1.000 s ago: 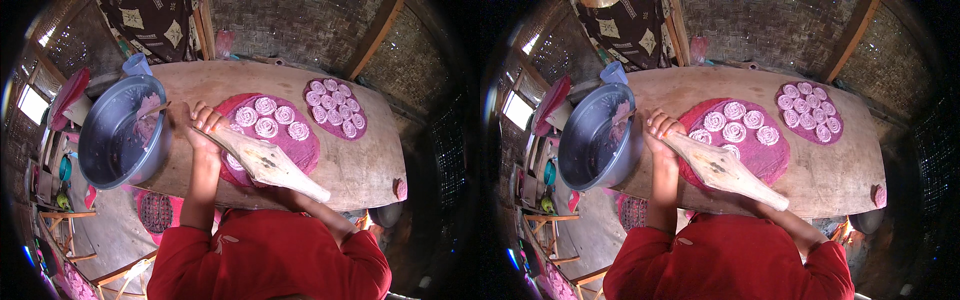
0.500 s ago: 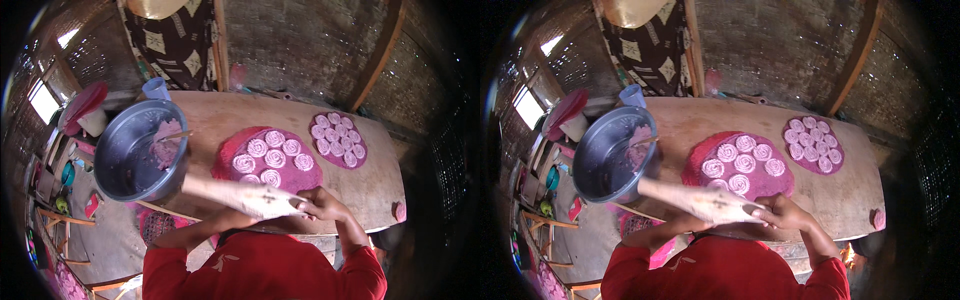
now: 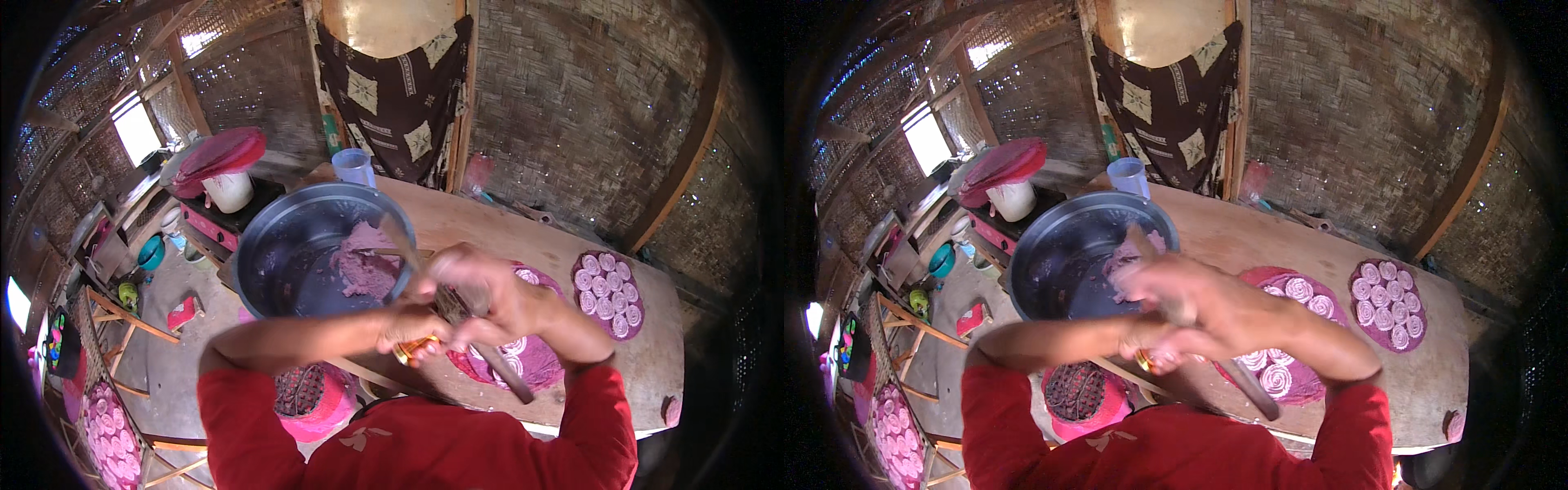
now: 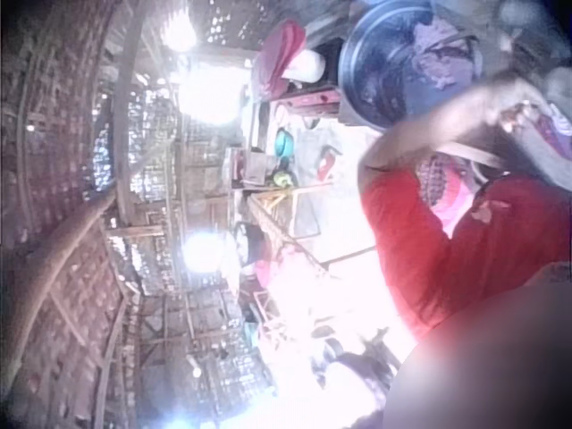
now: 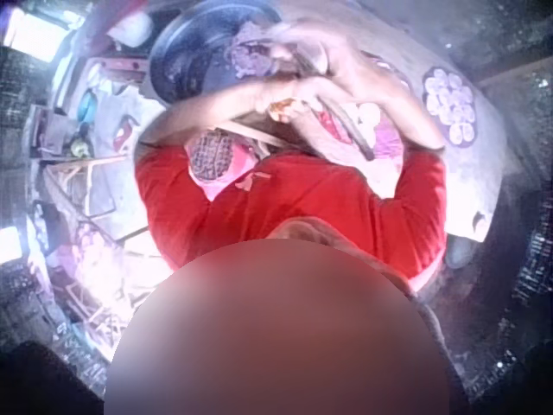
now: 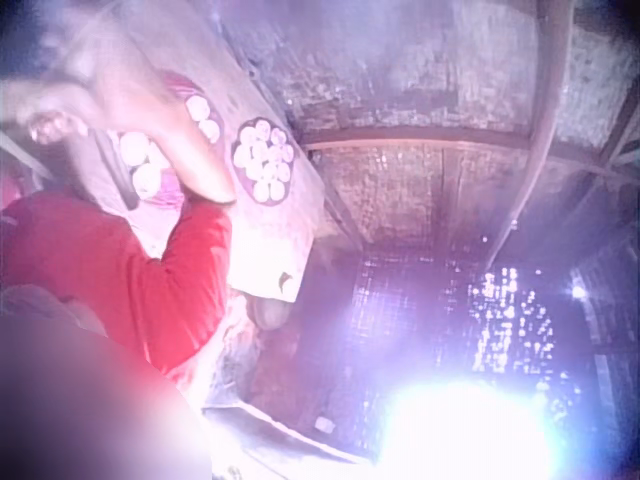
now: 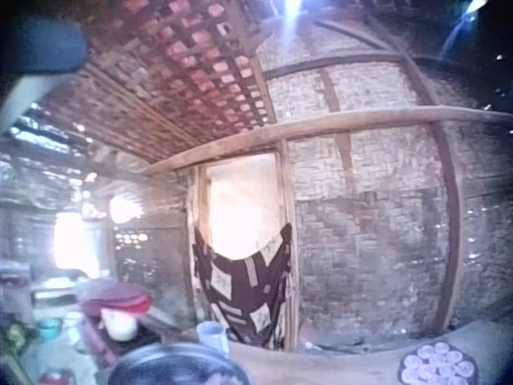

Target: The person scoops purple dough from a bowl and loads it into a wooden extruder. They press the dough through the tool to form spiral rolls on a purple mat, repeating the process to create multiple rows of decorative rolls.

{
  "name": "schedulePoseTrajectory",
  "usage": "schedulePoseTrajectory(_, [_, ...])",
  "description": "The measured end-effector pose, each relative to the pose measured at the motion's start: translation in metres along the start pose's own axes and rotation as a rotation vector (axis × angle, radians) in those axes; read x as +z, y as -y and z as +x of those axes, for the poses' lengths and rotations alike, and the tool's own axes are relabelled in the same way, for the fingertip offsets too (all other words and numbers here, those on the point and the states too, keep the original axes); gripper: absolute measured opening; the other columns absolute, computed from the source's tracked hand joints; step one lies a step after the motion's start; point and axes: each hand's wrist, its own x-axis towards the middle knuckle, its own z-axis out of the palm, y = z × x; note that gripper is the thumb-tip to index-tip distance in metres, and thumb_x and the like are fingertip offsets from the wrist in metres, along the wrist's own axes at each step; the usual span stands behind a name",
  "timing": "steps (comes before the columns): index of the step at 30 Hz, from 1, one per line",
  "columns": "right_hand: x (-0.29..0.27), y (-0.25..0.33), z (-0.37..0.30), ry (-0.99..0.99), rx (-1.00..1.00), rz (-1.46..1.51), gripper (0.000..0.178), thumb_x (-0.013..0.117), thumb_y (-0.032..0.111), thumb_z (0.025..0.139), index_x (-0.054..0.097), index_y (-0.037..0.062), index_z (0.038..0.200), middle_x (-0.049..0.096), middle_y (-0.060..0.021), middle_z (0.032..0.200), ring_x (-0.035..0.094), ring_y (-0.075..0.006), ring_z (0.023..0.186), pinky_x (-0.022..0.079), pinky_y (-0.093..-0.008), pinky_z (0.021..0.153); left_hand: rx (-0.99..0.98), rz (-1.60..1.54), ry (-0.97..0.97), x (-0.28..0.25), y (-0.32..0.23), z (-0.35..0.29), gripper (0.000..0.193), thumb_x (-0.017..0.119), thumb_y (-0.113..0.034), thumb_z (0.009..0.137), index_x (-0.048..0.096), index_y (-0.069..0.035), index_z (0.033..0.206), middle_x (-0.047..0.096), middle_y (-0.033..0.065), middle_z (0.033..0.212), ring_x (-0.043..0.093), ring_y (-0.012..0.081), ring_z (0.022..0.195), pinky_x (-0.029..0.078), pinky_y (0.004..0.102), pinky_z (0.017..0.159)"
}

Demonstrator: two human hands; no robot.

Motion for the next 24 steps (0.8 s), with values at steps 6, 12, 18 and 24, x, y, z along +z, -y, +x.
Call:
schedulePoseTrajectory(6, [0.01,-0.023,0.126,-0.235,0.019,-0.274,0.033,0.061,0.016,0.095,0.043,0.0073,0.121,0.054,-0.0086,0.088,0.058,-0.0192,0.072,0.049,-0.0358,0.065,0.129,0.864,-0.412,-0.037,-0.059,-0.099,0.011,0.066,-0.014,0.08,0.064,-0.006,0.087,0.054,0.004,0.061,0.051,0.0133,0.045,0.041,0.0289,0.043])
schedulePoseTrajectory(12, [0.004,-0.09,0.118,-0.739,0.641,0.07,0.02,0.053,0.024,0.1,0.044,0.0103,0.111,0.049,-0.0016,0.079,0.049,-0.0082,0.063,0.042,-0.0234,0.054,0.773,1.721,-0.932,-0.127,-0.024,-0.151,0.018,0.065,-0.011,0.082,0.066,-0.004,0.097,0.07,0.0144,0.088,0.068,0.0328,0.075,0.054,0.0431,0.068])
schedulePoseTrajectory(18, [0.028,-0.184,0.09,-1.811,0.394,0.57,0.016,0.043,0.025,0.104,0.042,0.0092,0.103,0.043,-0.0019,0.069,0.051,-0.0175,0.058,0.054,-0.0404,0.065,1.297,0.005,-0.806,-0.175,0.009,-0.152,0.031,0.067,-0.008,0.091,0.058,-0.001,0.12,0.066,0.0082,0.107,0.064,0.017,0.102,0.05,0.033,0.092])
schedulePoseTrajectory(24, [0.129,-0.207,0.053,-0.732,1.087,0.453,0.04,0.046,0.041,0.101,0.056,0.0036,0.114,0.065,-0.0221,0.108,0.063,-0.0357,0.104,0.046,-0.0482,0.097,1.841,0.041,-1.101,-0.196,-0.023,-0.178,0.032,0.058,-0.014,0.095,0.057,0.003,0.122,0.063,0.0125,0.115,0.062,0.0209,0.104,0.047,0.0333,0.094])
